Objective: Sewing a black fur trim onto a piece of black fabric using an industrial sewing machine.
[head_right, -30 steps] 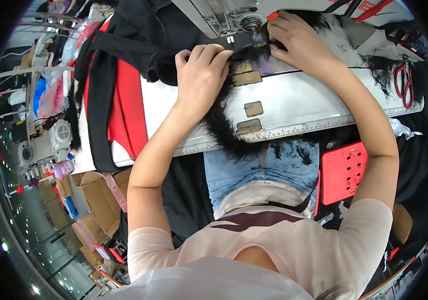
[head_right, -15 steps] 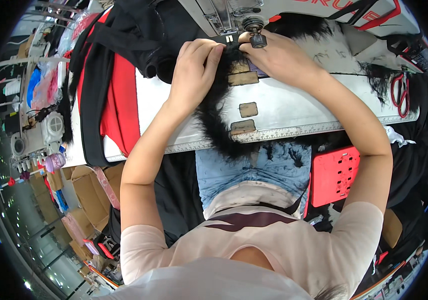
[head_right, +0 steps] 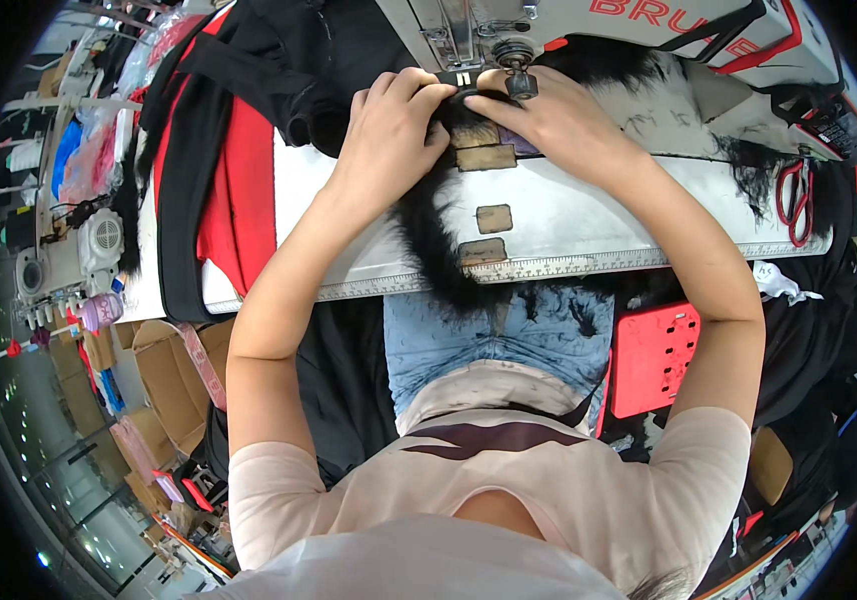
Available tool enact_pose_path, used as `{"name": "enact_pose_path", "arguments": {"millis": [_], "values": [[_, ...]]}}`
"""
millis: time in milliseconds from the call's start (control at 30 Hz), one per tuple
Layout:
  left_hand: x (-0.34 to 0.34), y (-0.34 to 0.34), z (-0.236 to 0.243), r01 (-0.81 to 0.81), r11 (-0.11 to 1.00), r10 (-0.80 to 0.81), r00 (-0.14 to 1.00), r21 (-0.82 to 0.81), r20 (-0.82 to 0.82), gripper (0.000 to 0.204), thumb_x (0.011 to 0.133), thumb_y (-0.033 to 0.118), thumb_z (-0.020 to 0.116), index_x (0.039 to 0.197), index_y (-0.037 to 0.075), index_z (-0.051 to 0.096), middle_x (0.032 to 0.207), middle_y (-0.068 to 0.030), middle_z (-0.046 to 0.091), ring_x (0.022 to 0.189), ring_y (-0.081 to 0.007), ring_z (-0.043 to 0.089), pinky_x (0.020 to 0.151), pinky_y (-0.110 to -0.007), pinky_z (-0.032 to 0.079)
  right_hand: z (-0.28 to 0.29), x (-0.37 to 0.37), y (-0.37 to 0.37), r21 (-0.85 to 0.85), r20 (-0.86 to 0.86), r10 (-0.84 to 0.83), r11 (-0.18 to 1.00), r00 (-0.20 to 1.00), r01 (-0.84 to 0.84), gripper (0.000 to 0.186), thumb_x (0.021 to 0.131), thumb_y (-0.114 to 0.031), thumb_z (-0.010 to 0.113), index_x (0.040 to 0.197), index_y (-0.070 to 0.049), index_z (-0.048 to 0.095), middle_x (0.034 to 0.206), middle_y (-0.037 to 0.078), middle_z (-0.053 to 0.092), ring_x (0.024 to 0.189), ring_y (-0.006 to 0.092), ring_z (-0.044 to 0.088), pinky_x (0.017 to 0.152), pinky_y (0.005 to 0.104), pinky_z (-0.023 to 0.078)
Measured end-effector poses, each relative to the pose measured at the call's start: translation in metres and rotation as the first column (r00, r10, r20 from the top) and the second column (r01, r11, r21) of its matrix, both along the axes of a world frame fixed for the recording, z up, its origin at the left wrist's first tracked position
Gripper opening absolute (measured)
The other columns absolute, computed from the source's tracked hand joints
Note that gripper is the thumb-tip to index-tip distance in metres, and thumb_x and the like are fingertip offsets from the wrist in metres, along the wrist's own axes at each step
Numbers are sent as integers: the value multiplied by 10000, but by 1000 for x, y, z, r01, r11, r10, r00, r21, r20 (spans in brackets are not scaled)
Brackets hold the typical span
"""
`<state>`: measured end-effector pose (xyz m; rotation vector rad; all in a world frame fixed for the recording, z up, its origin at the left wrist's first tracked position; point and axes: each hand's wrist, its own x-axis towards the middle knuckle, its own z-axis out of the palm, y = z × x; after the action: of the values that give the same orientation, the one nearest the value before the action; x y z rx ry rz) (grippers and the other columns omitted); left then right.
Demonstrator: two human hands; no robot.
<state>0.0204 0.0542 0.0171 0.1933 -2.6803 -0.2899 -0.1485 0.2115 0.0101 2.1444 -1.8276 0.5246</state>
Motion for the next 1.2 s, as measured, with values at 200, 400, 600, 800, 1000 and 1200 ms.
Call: {"name": "enact_pose_path", "arguments": {"millis": [200,400,600,800,1000,1200], "values": [[2,0,-8,1,986,-22,992,-166,-127,228,756,80,640,983,63,657,951,-31,584,917,-205,564,836,-406,411,-6,6,-6,-46,-2,-116,992,993,116,269,831,-79,628,1100,-65,622,1127,96,619,1000,312,611,812,404,518],[4,-1,-13,3,925,-72,983,-381,-167,206,757,114,618,952,57,654,857,-17,559,839,-178,563,862,-424,401,-1,11,-11,-80,70,-172,981,983,178,197,844,-136,683,1001,-64,591,955,96,655,868,329,613,733,417,505],[-4,-1,-13,-4,898,-85,980,-439,-181,181,768,120,600,939,70,632,801,-10,520,809,-164,549,899,-369,385,-10,7,-10,-77,80,-265,959,961,271,265,815,-149,716,999,-48,555,930,122,652,847,341,598,726,436,495],[-11,-16,-14,-16,869,-83,981,-495,-176,208,784,128,604,981,90,656,878,3,566,908,-143,555,955,-370,360,-12,6,-18,-102,196,-258,954,946,281,192,812,-121,715,919,-10,599,892,152,657,827,367,594,710,443,481],[-14,-18,-14,-23,868,-57,987,-496,-147,200,803,144,629,994,123,684,959,25,600,932,-131,556,964,-406,347,-13,-1,-17,-93,187,-227,964,956,248,176,820,-120,711,914,13,644,863,162,665,780,378,607,691,431,485],[-12,-17,-14,-14,919,-65,981,-395,-186,110,795,127,647,905,131,647,948,24,607,888,-149,577,954,-424,353,-24,-4,-18,-83,214,-317,936,924,341,169,841,-122,701,917,21,652,874,159,668,786,362,621,691,420,493]]}}
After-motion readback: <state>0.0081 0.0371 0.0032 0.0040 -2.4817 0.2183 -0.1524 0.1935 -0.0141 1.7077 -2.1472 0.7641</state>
